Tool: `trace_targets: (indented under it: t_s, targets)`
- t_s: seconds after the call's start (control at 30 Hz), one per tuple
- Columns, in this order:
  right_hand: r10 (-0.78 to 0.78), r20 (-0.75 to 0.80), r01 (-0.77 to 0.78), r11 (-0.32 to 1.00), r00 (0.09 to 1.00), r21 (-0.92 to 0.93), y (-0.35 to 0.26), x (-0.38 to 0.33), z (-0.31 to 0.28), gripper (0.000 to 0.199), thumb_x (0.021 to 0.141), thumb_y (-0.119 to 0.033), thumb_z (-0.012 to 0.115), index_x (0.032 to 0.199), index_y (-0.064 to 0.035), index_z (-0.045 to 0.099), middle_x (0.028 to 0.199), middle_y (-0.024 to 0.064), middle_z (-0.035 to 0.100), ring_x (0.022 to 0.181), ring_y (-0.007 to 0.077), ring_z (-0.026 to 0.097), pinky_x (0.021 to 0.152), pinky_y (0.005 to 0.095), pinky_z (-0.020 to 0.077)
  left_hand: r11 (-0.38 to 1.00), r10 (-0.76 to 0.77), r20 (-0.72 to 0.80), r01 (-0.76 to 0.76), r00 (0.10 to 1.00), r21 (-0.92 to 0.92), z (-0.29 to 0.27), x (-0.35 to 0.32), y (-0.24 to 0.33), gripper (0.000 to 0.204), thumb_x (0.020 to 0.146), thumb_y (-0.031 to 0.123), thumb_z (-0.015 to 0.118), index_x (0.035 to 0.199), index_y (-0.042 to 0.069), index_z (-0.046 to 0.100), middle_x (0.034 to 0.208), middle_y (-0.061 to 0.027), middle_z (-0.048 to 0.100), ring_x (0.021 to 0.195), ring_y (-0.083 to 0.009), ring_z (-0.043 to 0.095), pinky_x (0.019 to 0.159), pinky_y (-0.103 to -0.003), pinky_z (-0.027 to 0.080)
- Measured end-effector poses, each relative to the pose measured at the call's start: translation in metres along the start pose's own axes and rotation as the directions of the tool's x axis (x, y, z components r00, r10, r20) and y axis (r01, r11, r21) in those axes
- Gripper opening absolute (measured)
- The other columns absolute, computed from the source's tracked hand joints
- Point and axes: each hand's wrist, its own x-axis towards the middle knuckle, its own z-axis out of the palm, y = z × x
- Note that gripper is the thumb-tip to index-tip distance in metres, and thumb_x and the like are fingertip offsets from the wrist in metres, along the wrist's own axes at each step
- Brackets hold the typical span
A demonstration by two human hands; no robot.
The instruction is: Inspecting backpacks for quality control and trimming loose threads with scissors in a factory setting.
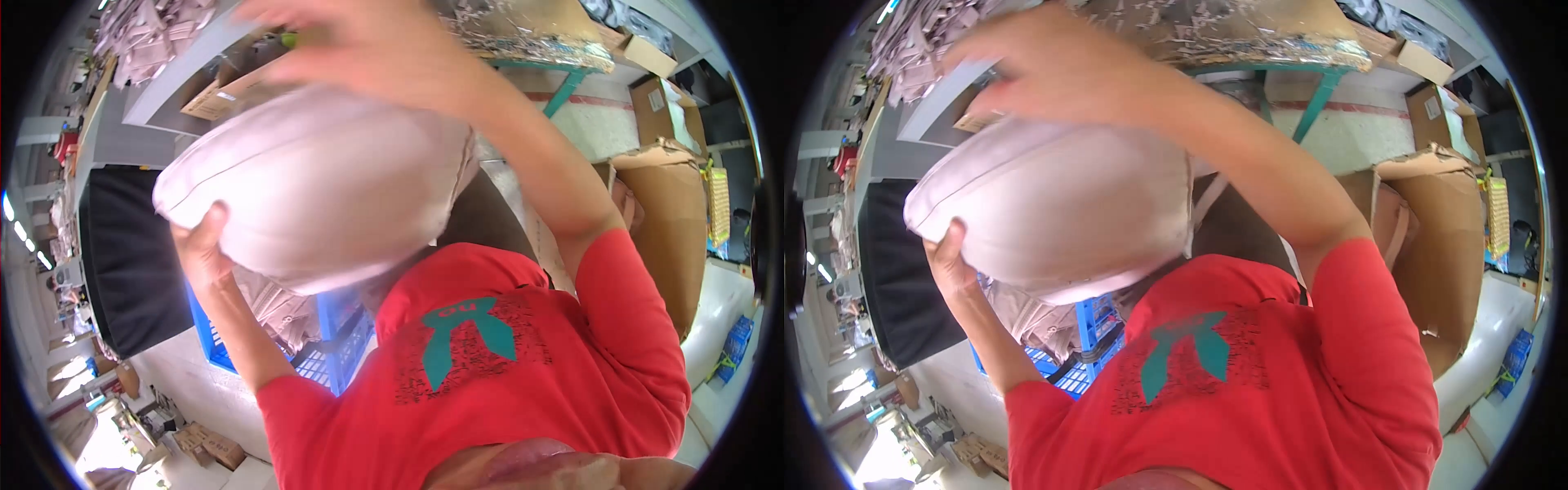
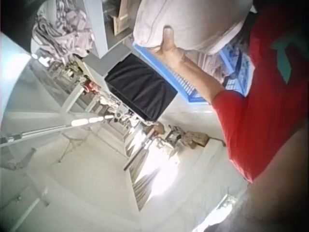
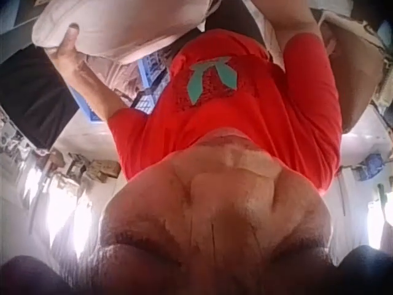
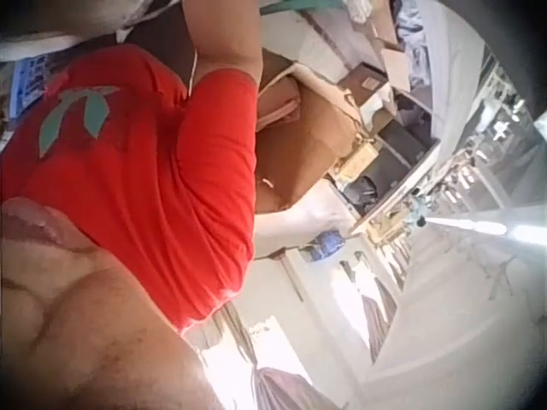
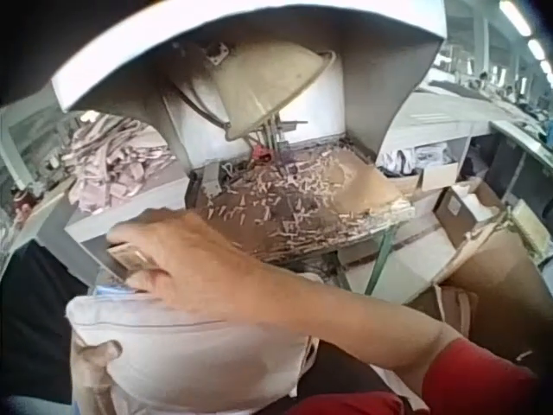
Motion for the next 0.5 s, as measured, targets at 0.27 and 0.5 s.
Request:
trace_targets:
  t_s: [0.27, 0.5]
  targets:
    - [0.719, 0.141, -0.7, 0.582, 0.681, 0.414, -0.008, -0.177, -0.015, 0.069, 0.067, -0.023, 0.068, 0.121, 0.0026, 0.034, 0.113, 0.0108, 0.044, 0.103, 0.0158, 0.042, 0.088, 0.0289, 0.0327, 0.785, -0.139, -0.159, 0.01, 0.977, -0.62, -0.063, -0.023, -0.016, 0.047, 0.074, 0.017, 0.062, 0.113, -0.001, 0.045, 0.112, -0.015, 0.05, 0.102, -0.0289, 0.049, 0.089, -0.043, 0.037]
    - [0.84, 0.009, -0.792, 0.508, 0.543, 0.339, -0.014, -0.164, -0.063, 0.021, 0.065, -0.002, 0.061, 0.085, 0.001, 0.058, 0.075, -0.0008, 0.058, 0.068, 0.0045, 0.051, 0.062, 0.019, 0.0411, 0.792, -0.141, -0.196, -0.008, 0.97, -0.61, -0.024, 0.012, -0.062, 0.049, 0.077, 0.025, 0.058, 0.116, 0.001, 0.042, 0.115, -0.0123, 0.048, 0.104, -0.0281, 0.047, 0.09, -0.044, 0.035]
